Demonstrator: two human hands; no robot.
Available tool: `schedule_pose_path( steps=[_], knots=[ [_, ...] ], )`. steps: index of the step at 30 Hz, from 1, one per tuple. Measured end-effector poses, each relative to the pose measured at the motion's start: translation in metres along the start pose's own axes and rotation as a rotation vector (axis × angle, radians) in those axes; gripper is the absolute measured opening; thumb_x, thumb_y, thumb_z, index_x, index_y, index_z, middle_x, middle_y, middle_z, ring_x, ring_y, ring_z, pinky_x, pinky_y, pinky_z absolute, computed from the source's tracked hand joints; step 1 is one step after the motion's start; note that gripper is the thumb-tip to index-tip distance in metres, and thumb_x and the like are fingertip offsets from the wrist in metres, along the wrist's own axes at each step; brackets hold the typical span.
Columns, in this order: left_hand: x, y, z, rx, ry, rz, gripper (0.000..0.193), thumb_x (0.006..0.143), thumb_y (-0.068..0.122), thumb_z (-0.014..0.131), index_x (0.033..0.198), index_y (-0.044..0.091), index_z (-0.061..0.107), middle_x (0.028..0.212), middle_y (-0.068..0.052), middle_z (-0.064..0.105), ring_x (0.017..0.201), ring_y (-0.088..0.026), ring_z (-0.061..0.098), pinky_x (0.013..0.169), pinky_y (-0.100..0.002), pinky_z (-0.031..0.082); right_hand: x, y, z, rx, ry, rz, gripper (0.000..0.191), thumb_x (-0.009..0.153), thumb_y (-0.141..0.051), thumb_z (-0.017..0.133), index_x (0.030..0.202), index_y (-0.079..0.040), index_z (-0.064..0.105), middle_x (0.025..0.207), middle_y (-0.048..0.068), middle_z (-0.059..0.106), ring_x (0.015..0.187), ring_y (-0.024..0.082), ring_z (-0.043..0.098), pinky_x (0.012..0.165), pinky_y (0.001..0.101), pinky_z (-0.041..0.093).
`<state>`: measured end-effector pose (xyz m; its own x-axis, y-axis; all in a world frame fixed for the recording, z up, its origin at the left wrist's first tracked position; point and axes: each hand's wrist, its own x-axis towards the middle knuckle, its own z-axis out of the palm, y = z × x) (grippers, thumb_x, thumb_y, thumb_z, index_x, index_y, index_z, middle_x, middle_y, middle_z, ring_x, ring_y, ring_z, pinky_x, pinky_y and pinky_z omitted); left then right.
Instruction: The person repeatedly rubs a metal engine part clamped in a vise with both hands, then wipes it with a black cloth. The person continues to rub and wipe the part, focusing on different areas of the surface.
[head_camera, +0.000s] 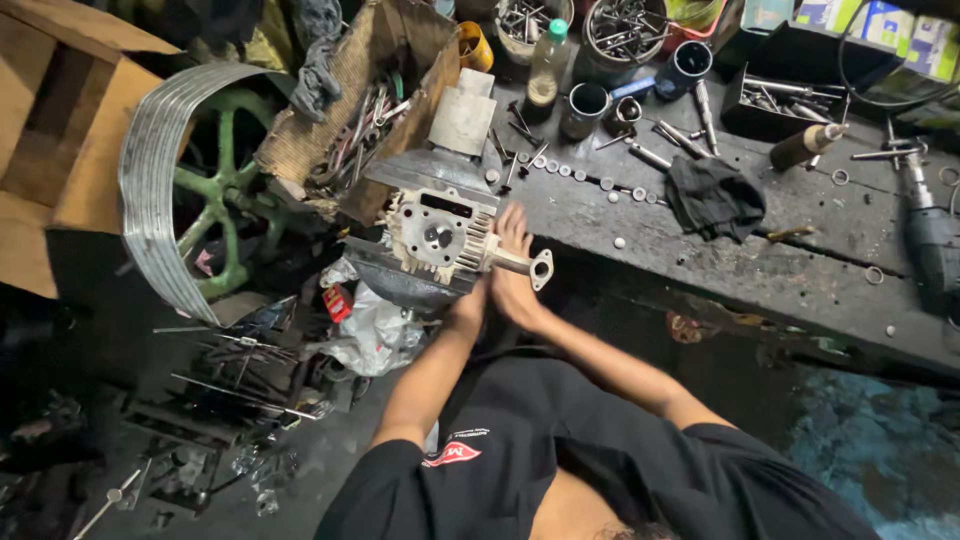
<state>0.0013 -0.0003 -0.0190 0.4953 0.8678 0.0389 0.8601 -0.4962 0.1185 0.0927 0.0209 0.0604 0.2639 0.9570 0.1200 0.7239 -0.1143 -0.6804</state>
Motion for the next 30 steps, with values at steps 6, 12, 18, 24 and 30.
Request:
schedule_pose_path(
  steps=[6,12,18,24,30],
  knots=[
    [0.0,0.026,0.007,-1.932,0.068,-0.471,0.05,0.111,0.022,0.036,0.155,-0.003,0.036,0.154,-0.017,0.044,0.141,-0.023,0.04,0.12,-0.035,0.032,0.02,0.004,-0.007,-0.348,-0.124,-0.005,0.053,0.11,-0.028,0.041,0.156,-0.005,0.03,0.172,0.03,0.004,0.157,0.055,-0.001,0.123,0.0683,0.005],
    [0.002,0.031,0.006,-2.298,0.075,-0.514,0.053,0.111,0.024,0.035,0.157,-0.003,0.033,0.158,-0.016,0.04,0.146,-0.023,0.036,0.123,-0.034,0.029,0.018,0.018,-0.006,-0.23,0.037,-0.136,0.06,0.105,-0.022,0.044,0.158,0.0,0.028,0.171,0.03,0.008,0.157,0.055,0.0,0.122,0.0688,0.008],
    [-0.007,-0.008,-0.001,-2.303,-0.092,-0.545,0.054,0.111,0.024,0.036,0.158,-0.002,0.032,0.162,-0.015,0.037,0.15,-0.024,0.033,0.124,-0.034,0.026,-0.008,0.006,0.013,-0.119,-0.148,0.052,0.063,0.108,-0.029,0.037,0.161,0.001,0.022,0.172,0.031,0.005,0.158,0.052,0.0,0.124,0.0617,0.009],
    [-0.003,0.051,0.003,-2.442,0.233,-0.537,0.056,0.11,0.024,0.036,0.16,-0.002,0.03,0.165,-0.015,0.034,0.153,-0.024,0.029,0.126,-0.033,0.024,0.035,0.012,-0.013,0.078,0.13,0.006,0.069,0.113,-0.036,0.03,0.164,0.003,0.005,0.172,0.029,-0.003,0.158,0.049,-0.008,0.125,0.065,-0.004],
    [-0.02,-0.008,-0.003,-2.382,-0.198,-0.554,0.057,0.108,0.023,0.04,0.159,-0.002,0.031,0.165,-0.016,0.033,0.152,-0.027,0.03,0.124,-0.035,0.026,-0.014,0.003,0.005,0.078,-0.028,-0.027,0.065,0.107,-0.033,0.035,0.16,0.0,0.016,0.172,0.029,-0.001,0.159,0.05,-0.002,0.125,0.0672,0.004]
  ],
)
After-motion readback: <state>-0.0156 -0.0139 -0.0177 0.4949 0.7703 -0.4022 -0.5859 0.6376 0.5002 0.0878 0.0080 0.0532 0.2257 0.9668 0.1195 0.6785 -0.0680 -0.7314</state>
